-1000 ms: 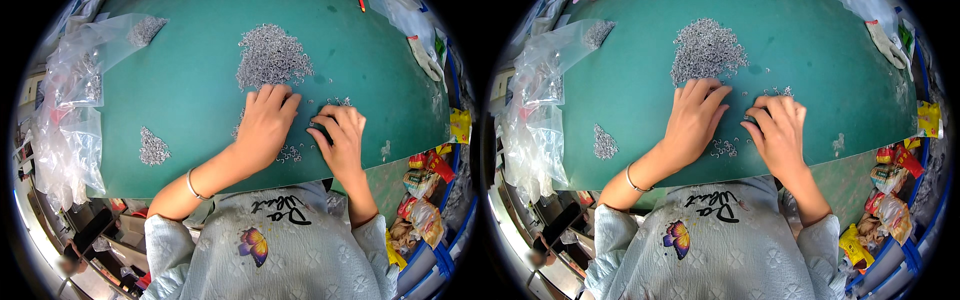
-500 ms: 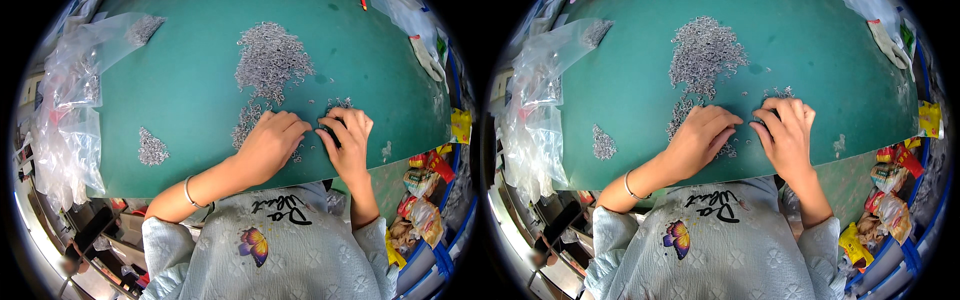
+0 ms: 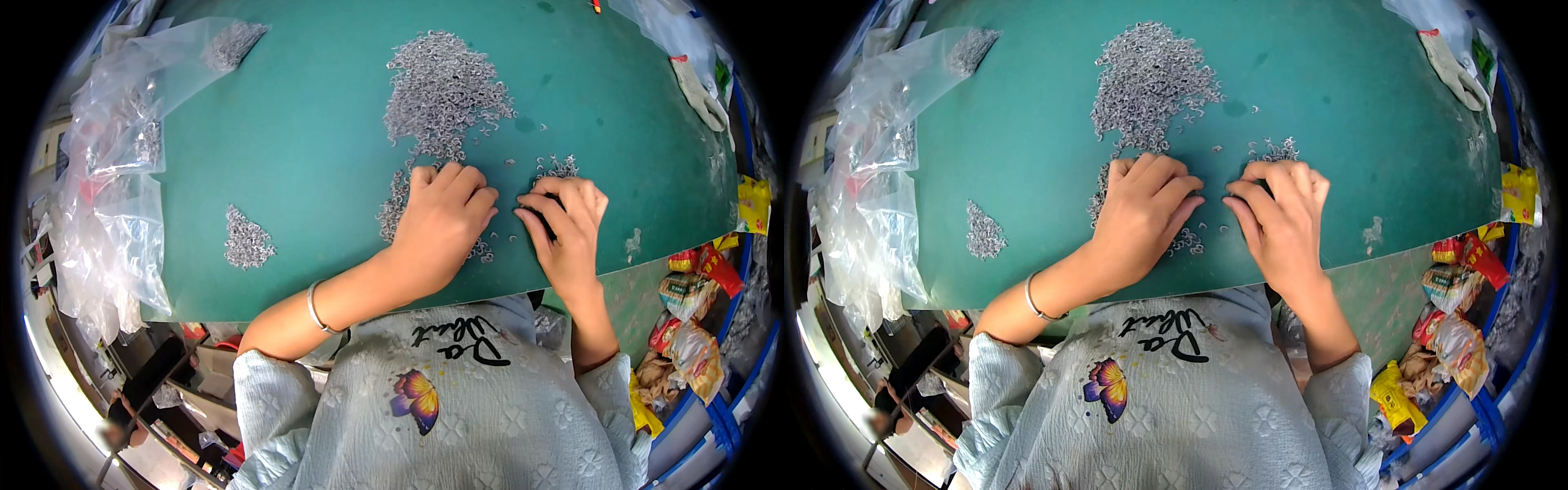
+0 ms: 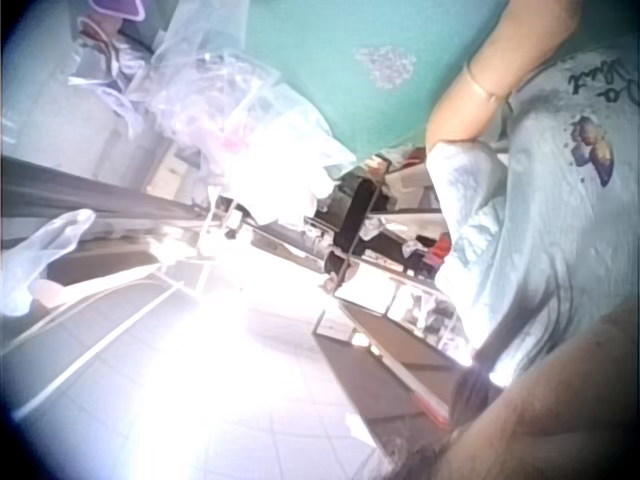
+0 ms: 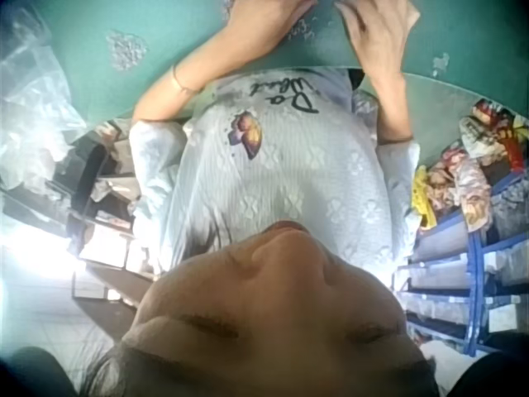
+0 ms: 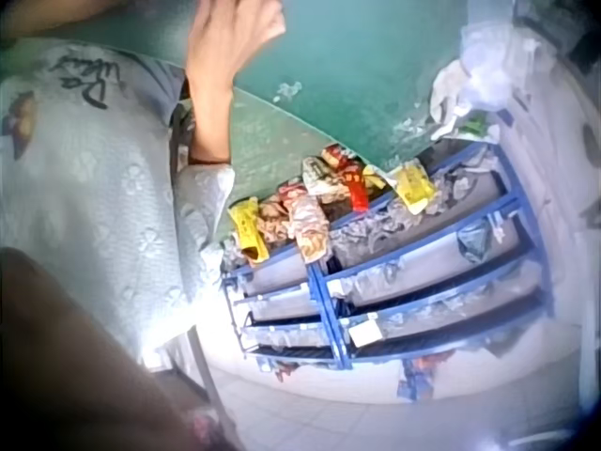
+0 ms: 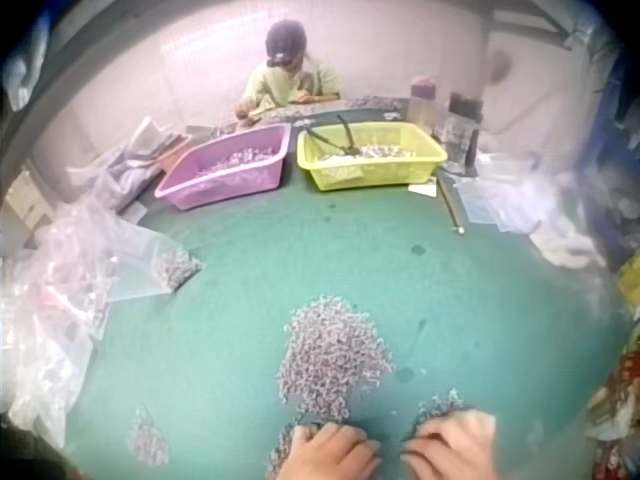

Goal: The person sorts small silver metal rings on a green table, picking them up one by one and placing them into separate piles. The hands repeatedly gather, separate, and reposition the rings across the surface.

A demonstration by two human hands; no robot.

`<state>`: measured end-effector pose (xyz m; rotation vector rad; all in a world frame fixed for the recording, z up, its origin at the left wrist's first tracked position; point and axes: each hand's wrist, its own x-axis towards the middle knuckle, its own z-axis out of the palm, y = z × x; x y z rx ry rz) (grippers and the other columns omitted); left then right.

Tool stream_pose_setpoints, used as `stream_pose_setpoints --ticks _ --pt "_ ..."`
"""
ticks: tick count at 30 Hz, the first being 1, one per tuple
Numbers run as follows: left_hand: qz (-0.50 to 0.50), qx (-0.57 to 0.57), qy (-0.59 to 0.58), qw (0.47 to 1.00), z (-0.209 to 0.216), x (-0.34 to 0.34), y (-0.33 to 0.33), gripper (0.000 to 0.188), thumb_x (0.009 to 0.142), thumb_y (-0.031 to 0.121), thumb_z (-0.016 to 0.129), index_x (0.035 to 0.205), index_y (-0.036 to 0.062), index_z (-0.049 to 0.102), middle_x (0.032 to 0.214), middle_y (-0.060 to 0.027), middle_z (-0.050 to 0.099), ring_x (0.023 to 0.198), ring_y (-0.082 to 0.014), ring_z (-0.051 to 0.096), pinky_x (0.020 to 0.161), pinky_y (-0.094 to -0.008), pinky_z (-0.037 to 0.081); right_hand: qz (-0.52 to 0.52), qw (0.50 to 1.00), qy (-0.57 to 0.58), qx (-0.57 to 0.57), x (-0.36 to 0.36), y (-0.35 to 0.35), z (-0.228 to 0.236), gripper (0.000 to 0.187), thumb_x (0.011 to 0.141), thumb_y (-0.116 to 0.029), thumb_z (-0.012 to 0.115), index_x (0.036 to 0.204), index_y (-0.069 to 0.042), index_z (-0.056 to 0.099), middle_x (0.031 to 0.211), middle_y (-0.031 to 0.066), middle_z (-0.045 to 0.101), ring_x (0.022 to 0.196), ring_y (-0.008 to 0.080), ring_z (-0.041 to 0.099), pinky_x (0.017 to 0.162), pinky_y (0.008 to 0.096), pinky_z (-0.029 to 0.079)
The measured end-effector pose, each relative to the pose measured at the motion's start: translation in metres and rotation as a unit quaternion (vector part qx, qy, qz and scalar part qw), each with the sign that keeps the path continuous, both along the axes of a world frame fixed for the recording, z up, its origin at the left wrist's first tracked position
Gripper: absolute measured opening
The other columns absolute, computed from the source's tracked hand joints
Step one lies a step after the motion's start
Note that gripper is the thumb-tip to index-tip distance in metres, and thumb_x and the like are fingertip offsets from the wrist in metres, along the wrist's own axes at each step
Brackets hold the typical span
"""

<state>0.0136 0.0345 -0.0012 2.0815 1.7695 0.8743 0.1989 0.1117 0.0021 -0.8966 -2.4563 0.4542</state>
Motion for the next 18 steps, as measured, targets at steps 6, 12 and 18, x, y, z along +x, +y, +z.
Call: stream_pose_setpoints --ticks 6,12,18 --pt "-0.005 0.006 -0.017 1.0 -0.001 0.003 -0.002 0.015 0.081 0.007 0.074 0.094 0.0055 0.067 0.093 -0.0059 0.061 0.086 -0.0234 0.056 0.075 -0.0369 0.036 0.012 0.994 0.054 -0.091 0.001 -0.004 0.008 0.014 0.074 -0.007 0.077 0.085 -0.007 0.07 0.095 0.0016 0.063 0.094 0.0232 0.055 0.085 0.0379 0.035" --pt "-0.044 -0.062 -0.081 0.994 0.004 0.003 -0.008 0.013 0.081 0.006 0.073 0.092 0.005 0.067 0.091 -0.0063 0.06 0.083 -0.0239 0.055 0.075 -0.037 0.036 0.034 0.998 0.017 -0.043 -0.003 -0.009 0.002 0.015 0.072 -0.006 0.078 0.085 -0.007 0.07 0.095 0.0012 0.062 0.093 0.0227 0.055 0.086 0.0377 0.035" --pt "-0.036 -0.043 -0.051 0.997 0.004 0.001 -0.005 0.019 0.082 0.004 0.072 0.1 0.0042 0.066 0.095 -0.0076 0.06 0.088 -0.0254 0.056 0.077 -0.0371 0.038 0.015 0.994 0.05 -0.097 0.013 -0.004 0.007 0.017 0.07 -0.007 0.079 0.085 -0.007 0.071 0.095 0.0015 0.064 0.091 0.0229 0.056 0.085 0.0374 0.036"
